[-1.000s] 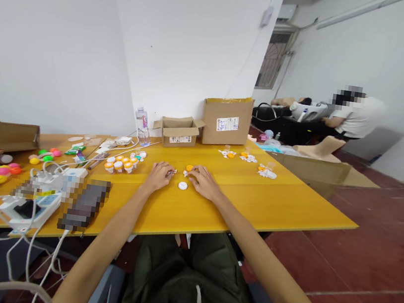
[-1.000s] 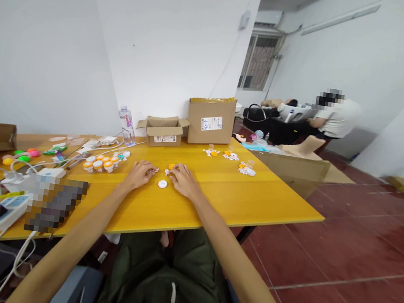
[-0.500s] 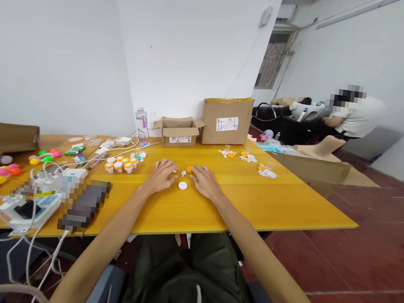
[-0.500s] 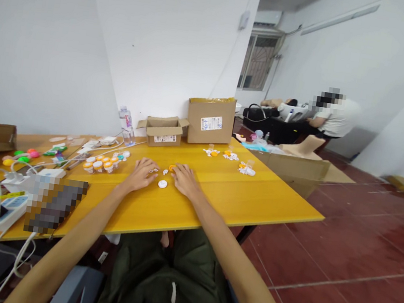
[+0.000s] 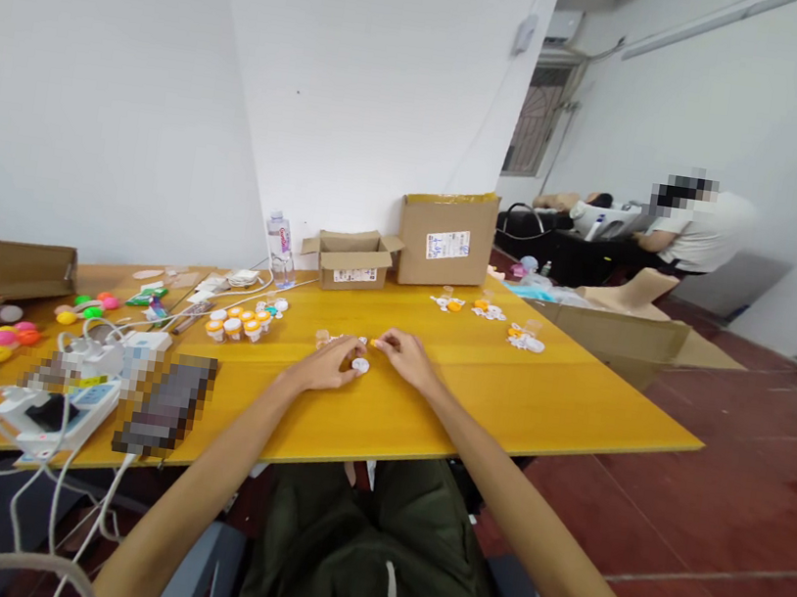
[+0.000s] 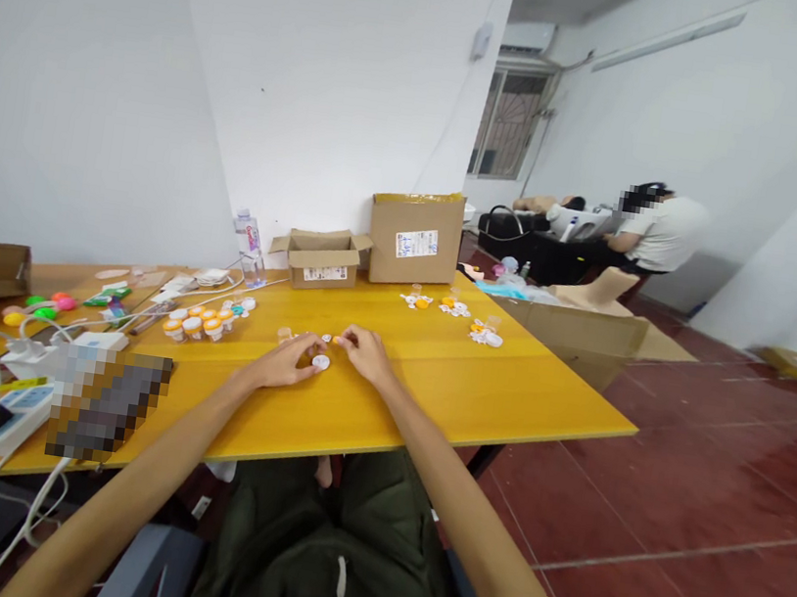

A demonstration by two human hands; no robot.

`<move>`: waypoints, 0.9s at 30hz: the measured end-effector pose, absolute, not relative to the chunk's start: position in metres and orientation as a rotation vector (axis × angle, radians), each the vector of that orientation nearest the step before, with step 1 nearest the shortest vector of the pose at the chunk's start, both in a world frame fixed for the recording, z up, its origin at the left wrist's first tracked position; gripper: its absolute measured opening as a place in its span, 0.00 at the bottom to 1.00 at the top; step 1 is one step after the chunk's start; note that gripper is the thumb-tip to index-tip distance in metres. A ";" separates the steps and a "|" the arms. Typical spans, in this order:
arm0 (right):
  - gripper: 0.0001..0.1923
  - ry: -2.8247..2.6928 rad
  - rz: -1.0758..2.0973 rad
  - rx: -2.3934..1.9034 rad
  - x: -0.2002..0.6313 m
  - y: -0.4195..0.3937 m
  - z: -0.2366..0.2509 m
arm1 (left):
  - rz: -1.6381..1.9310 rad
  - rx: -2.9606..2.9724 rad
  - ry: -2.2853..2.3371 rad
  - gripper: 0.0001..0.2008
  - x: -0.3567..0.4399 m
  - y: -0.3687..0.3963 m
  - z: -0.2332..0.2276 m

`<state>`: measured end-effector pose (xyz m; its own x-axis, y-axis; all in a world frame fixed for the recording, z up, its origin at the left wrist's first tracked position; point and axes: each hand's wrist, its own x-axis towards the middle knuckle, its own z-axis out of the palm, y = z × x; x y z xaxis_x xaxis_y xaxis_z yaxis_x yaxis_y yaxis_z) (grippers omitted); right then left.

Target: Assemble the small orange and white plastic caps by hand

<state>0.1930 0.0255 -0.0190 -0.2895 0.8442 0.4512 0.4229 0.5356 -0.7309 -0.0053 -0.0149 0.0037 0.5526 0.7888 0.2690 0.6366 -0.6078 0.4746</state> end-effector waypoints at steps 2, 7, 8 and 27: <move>0.09 -1.854 0.741 -0.957 0.193 0.027 -0.019 | 0.724 2.393 1.164 0.10 -0.003 -0.013 0.001; 0.10 -1.748 0.957 -0.891 0.192 0.032 -0.022 | 0.833 2.251 1.116 0.13 0.001 -0.010 -0.006; 0.10 -1.750 0.957 -0.889 0.192 0.032 -0.023 | 0.849 2.233 1.114 0.14 0.001 -0.010 -0.006; 0.12 -1.855 0.939 -0.840 0.193 0.030 -0.020 | 0.945 2.092 1.086 0.18 0.000 -0.001 -0.014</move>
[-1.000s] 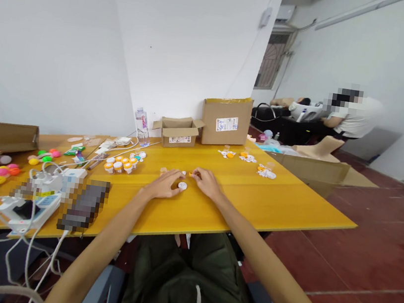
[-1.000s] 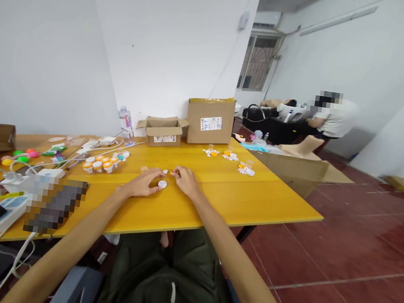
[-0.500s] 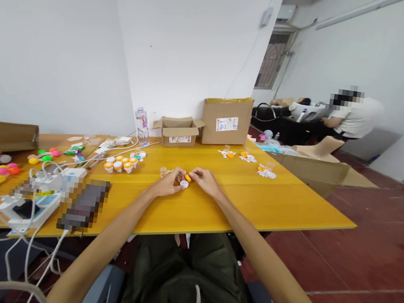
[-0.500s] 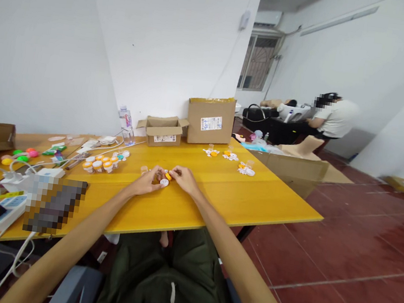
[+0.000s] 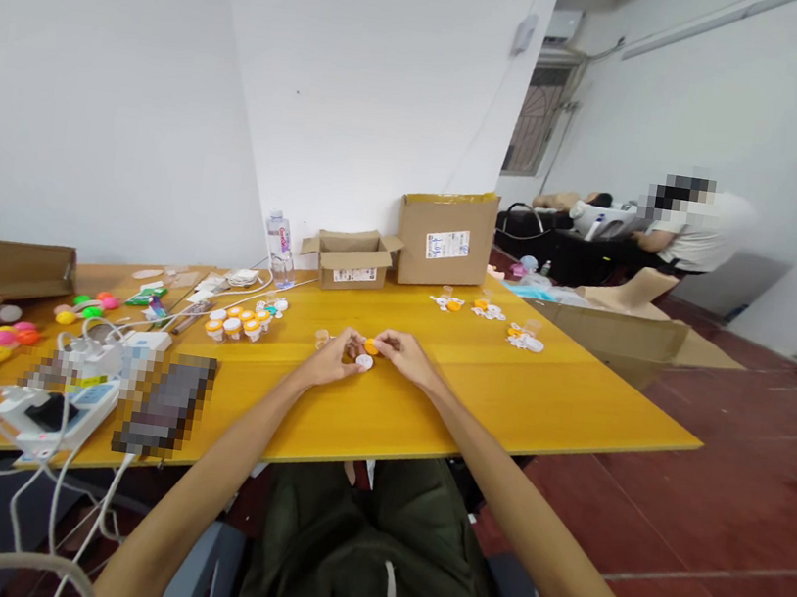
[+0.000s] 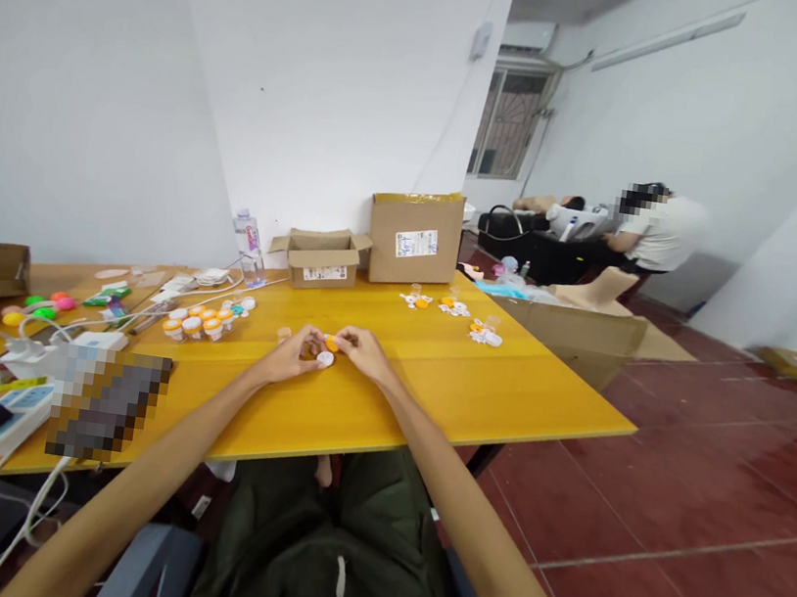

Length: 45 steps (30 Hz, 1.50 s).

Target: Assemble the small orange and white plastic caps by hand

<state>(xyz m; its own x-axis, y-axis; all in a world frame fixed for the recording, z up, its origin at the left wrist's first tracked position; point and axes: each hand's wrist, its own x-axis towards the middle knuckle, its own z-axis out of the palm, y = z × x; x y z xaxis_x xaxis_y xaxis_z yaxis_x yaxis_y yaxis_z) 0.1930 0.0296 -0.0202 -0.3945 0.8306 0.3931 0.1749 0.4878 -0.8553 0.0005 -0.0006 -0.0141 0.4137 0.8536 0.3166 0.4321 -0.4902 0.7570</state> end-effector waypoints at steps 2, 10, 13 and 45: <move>0.13 -1.838 0.986 -0.817 0.193 0.031 -0.021 | 0.953 2.067 1.074 0.19 0.000 0.002 -0.016; 0.12 -1.826 1.026 -0.808 0.193 0.030 -0.021 | 0.959 1.994 1.109 0.20 0.000 0.004 -0.018; 0.12 -1.829 1.010 -0.811 0.192 0.030 -0.021 | 0.964 1.980 1.097 0.20 0.000 0.004 -0.017; 0.18 -1.820 1.026 -0.868 0.193 0.023 -0.016 | 1.001 1.949 1.018 0.19 0.001 0.004 -0.016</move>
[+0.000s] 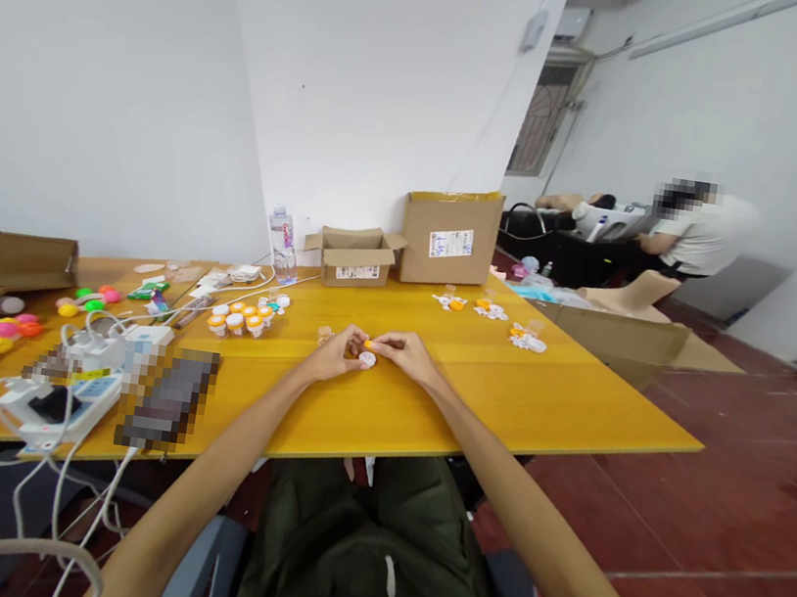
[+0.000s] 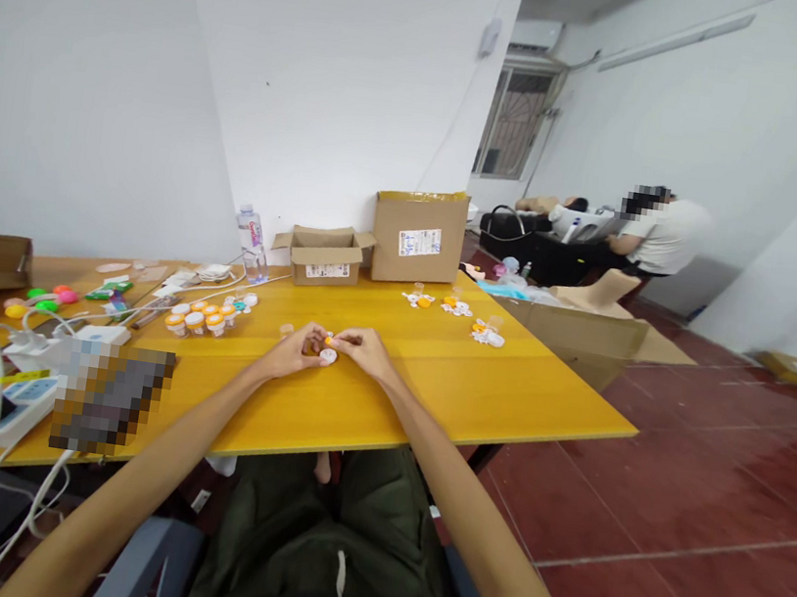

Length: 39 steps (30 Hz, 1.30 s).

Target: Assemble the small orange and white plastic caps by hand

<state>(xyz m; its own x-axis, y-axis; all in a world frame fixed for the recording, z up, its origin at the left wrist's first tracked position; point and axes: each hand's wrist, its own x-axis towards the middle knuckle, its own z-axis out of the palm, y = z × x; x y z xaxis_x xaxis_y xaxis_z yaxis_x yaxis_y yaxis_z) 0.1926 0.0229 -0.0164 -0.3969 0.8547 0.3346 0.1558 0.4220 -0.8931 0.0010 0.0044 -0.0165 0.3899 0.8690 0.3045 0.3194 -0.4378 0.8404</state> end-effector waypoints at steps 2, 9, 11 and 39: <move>0.17 -1.813 1.024 -0.877 0.193 0.023 -0.016 | 1.004 1.946 1.018 0.19 0.001 0.005 -0.017; 0.16 -1.817 1.006 -0.894 0.193 0.024 -0.017 | 1.006 1.948 1.017 0.19 0.001 0.005 -0.017; 0.16 -1.823 0.994 -0.898 0.193 0.025 -0.017 | 1.001 1.949 1.026 0.19 0.001 0.005 -0.016; 0.18 -1.854 1.005 -0.878 0.192 0.023 -0.017 | 0.999 1.939 1.061 0.20 0.002 0.004 -0.018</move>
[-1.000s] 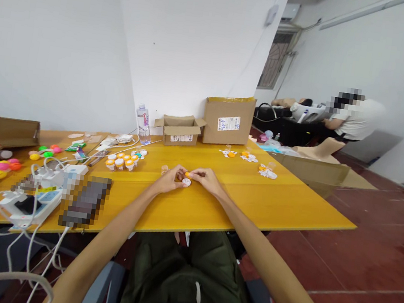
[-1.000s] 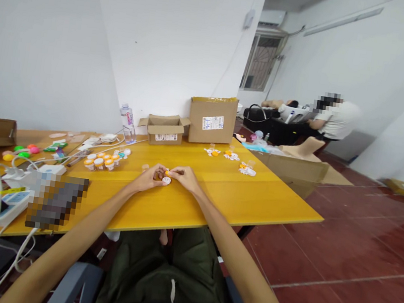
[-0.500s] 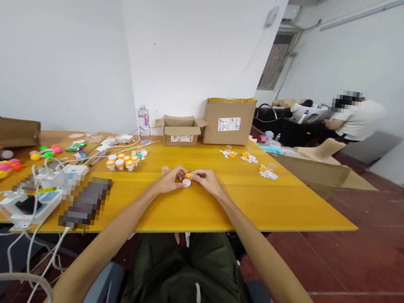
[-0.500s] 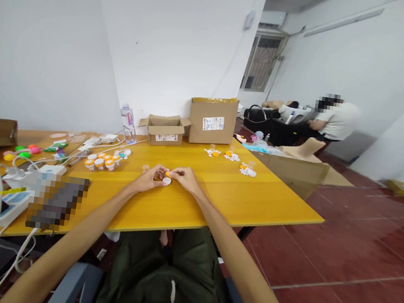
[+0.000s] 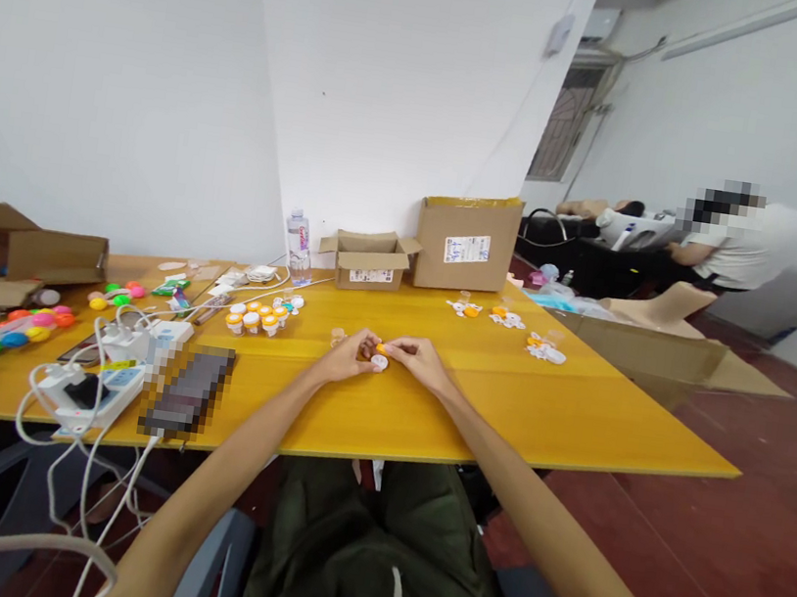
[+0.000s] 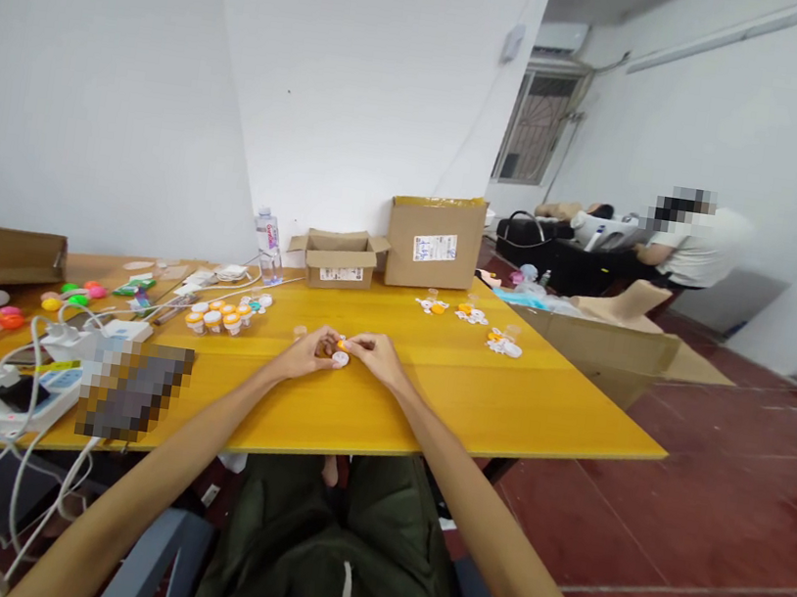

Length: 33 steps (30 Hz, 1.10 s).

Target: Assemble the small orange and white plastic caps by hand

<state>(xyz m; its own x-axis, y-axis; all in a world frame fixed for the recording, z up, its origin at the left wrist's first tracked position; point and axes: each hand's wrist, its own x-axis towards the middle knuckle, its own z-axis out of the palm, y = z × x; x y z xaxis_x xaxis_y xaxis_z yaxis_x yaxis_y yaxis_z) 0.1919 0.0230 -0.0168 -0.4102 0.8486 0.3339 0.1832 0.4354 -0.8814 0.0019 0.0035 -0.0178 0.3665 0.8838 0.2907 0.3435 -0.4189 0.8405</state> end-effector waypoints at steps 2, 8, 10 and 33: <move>0.19 -1.845 1.021 -0.885 0.192 0.023 -0.017 | 0.999 1.935 1.057 0.20 0.002 0.003 -0.018; 0.20 -1.837 1.040 -0.886 0.192 0.022 -0.017 | 1.006 1.929 1.046 0.19 0.003 0.002 -0.017; 0.19 -1.846 1.037 -0.882 0.192 0.022 -0.017 | 1.005 1.930 1.049 0.19 0.003 0.002 -0.017; 0.20 -1.866 1.028 -0.886 0.191 0.020 -0.013 | 1.027 1.878 1.029 0.20 0.001 0.007 -0.021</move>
<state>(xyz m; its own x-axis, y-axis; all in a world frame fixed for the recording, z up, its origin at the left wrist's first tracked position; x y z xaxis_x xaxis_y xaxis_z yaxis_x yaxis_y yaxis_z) 0.1910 0.0199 -0.0132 -0.4256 0.8492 0.3126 0.1895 0.4214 -0.8868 0.0015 0.0069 -0.0206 0.3552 0.8895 0.2873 0.2894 -0.3969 0.8711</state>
